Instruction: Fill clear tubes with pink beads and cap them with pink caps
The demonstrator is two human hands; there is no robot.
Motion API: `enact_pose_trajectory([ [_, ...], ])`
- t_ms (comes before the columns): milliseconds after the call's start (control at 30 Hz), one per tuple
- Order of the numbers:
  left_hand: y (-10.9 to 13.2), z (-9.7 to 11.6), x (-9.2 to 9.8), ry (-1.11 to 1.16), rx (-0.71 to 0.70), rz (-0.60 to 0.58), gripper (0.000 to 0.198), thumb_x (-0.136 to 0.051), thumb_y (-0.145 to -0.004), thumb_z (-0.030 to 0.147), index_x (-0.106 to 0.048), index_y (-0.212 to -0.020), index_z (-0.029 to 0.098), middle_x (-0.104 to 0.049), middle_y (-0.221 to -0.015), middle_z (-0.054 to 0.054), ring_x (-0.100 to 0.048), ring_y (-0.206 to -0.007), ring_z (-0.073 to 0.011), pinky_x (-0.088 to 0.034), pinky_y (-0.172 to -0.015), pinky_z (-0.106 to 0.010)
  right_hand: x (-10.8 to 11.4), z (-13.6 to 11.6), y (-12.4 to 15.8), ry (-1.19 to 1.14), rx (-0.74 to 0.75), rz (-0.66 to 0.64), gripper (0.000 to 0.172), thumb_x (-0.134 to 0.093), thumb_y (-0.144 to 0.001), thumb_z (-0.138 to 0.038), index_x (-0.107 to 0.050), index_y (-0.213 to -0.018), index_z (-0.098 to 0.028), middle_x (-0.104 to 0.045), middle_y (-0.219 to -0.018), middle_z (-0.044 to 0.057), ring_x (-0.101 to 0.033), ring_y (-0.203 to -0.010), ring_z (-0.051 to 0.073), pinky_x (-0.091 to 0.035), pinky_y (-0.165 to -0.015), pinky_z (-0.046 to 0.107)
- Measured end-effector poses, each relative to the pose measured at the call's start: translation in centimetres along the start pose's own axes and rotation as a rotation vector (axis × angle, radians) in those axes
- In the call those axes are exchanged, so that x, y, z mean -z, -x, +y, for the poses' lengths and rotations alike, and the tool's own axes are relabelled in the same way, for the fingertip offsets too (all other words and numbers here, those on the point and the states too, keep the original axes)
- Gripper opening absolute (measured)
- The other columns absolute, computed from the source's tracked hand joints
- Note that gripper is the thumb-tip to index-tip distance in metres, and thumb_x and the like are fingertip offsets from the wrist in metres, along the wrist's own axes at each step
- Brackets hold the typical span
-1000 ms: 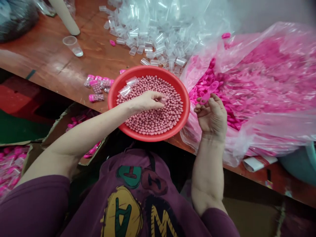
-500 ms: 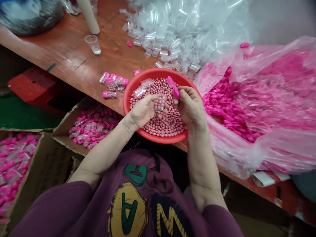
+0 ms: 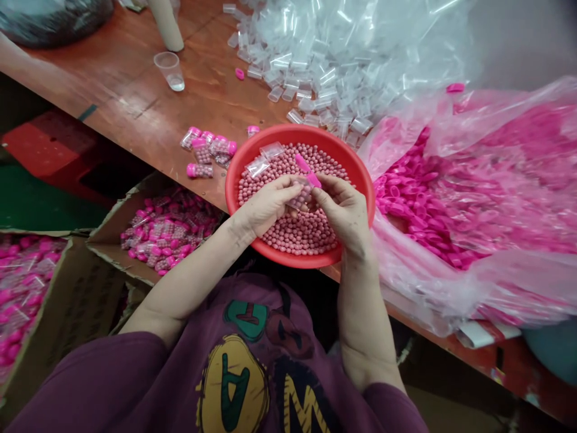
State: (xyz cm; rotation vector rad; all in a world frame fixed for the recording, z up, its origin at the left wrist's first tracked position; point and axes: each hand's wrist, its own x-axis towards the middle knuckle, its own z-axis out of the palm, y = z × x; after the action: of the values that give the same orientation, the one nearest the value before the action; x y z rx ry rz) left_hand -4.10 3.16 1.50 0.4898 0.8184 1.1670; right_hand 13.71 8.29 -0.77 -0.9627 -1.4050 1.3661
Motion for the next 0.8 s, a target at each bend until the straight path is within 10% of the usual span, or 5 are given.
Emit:
enact_pose_trajectory([
  [367, -0.17, -0.51, -0.01, -0.143, -0.042, 0.041, 0.009, -0.067, -0.107, 0.016, -0.075, -0.110, 0.019, -0.071, -0.095, 0.000, -0.062, -0.081, -0.0098, -0.050, -0.080, -0.022, 0.53, -0.39, 0.46, 0.388, 0.323, -0.004, 0.027, -0.083, -0.102, -0.049, -0.090, -0.126, -0.038, -0.080, -0.116, 0.004, -0.075, -0.101, 0.022, -0.067, -0.089, 0.040],
  [800, 0.14, -0.29, -0.27, -0.164, -0.042, 0.009, 0.006, -0.071, -0.107, 0.016, -0.075, -0.103, 0.015, -0.067, -0.087, 0.001, -0.061, -0.070, -0.0072, -0.043, -0.061, -0.021, 0.45, -0.60, 0.70, 0.424, 0.316, 0.011, 0.024, -0.075, -0.108, -0.049, -0.091, -0.121, -0.037, -0.082, -0.110, 0.004, -0.077, -0.098, 0.024, -0.066, -0.096, 0.046],
])
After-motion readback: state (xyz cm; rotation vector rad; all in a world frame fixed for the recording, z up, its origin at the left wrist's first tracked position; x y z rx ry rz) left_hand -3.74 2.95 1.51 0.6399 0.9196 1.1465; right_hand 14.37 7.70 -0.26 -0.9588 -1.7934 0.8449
